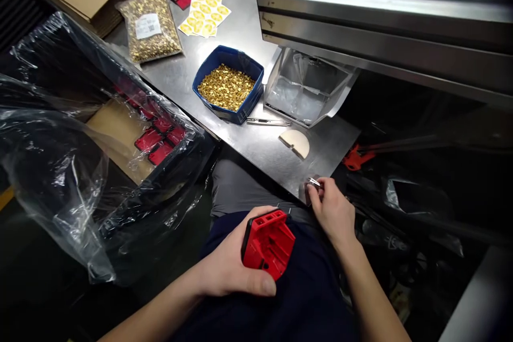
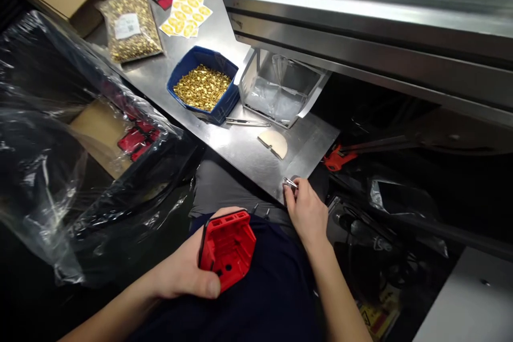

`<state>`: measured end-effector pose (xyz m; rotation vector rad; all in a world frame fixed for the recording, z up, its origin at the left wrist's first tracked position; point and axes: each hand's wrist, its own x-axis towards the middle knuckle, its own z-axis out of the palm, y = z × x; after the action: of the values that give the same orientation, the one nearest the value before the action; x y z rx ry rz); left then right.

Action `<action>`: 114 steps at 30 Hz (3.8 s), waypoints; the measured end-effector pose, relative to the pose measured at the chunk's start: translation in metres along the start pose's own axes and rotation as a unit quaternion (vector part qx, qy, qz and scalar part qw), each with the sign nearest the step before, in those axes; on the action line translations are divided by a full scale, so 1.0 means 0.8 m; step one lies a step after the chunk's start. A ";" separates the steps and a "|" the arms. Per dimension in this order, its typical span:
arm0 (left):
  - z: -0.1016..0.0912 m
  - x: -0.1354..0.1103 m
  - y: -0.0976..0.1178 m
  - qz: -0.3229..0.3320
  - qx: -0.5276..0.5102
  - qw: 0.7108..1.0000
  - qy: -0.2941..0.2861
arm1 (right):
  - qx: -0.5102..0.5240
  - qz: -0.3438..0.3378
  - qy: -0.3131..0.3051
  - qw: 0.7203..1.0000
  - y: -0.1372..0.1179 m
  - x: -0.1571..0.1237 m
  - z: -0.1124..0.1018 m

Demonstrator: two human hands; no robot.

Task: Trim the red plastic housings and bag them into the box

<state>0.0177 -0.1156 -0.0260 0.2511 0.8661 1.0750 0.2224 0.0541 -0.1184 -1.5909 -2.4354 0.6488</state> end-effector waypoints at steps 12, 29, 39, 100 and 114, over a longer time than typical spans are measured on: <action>-0.005 0.005 -0.001 0.010 -0.075 0.996 -0.053 | 0.071 -0.017 -0.043 0.996 -0.013 0.003 -0.023; -0.017 0.003 -0.004 0.000 -0.138 0.985 -0.107 | 0.096 -0.115 -0.002 0.989 -0.068 0.030 -0.012; -0.021 0.006 0.002 -0.041 -0.111 0.982 -0.149 | 0.285 0.005 -0.134 0.949 -0.103 0.028 -0.052; -0.007 -0.005 0.025 0.139 -0.188 0.960 0.153 | 0.250 -0.170 -0.110 0.947 -0.099 0.005 -0.135; -0.005 -0.006 0.034 0.148 -0.072 0.976 0.146 | 0.259 -0.205 -0.131 0.935 -0.104 0.005 -0.139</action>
<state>-0.0042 -0.1076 -0.0107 0.1020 1.0277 1.4717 0.1919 0.0589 0.0167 -0.8064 -2.3678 1.3414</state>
